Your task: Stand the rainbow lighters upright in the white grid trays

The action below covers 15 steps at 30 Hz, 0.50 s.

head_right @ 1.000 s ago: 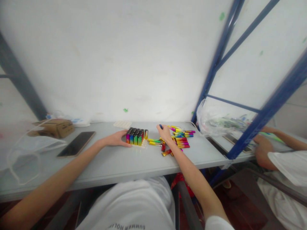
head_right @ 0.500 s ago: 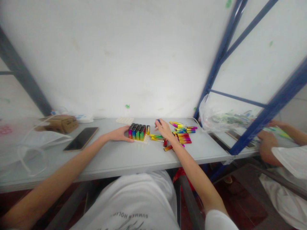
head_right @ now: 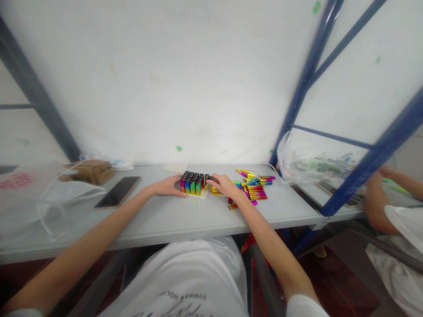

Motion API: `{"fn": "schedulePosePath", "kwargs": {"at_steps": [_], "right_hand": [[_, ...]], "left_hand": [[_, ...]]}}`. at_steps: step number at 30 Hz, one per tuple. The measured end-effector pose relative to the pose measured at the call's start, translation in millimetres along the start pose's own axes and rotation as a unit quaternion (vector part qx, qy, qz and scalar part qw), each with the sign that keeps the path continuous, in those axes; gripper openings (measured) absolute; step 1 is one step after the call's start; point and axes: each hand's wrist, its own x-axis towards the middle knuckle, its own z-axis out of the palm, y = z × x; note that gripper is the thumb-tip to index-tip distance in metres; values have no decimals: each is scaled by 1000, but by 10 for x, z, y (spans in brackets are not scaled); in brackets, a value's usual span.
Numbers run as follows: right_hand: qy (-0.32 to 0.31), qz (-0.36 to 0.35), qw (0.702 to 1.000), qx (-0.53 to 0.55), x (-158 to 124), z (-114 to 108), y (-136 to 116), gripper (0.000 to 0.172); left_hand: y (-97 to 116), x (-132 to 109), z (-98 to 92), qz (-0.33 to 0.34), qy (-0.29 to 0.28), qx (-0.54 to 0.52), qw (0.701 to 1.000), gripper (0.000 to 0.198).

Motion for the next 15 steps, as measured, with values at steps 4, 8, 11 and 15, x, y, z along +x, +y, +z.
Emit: {"fn": "schedulePosePath", "kwargs": {"at_steps": [4, 8, 11, 15], "right_hand": [[-4, -15, 996, -84, 41, 27, 34, 30], [-10, 6, 991, -131, 66, 68, 9, 22], [0, 26, 987, -157, 92, 102, -23, 25], [-21, 27, 993, -108, 77, 40, 30, 40]], "left_hand": [[23, -7, -11, -8, -2, 2, 1000, 93], [33, -10, -15, -4, -2, 4, 1000, 91], [25, -7, -7, -6, -3, 0, 1000, 92], [15, -3, 3, -14, -5, 2, 1000, 94]]}}
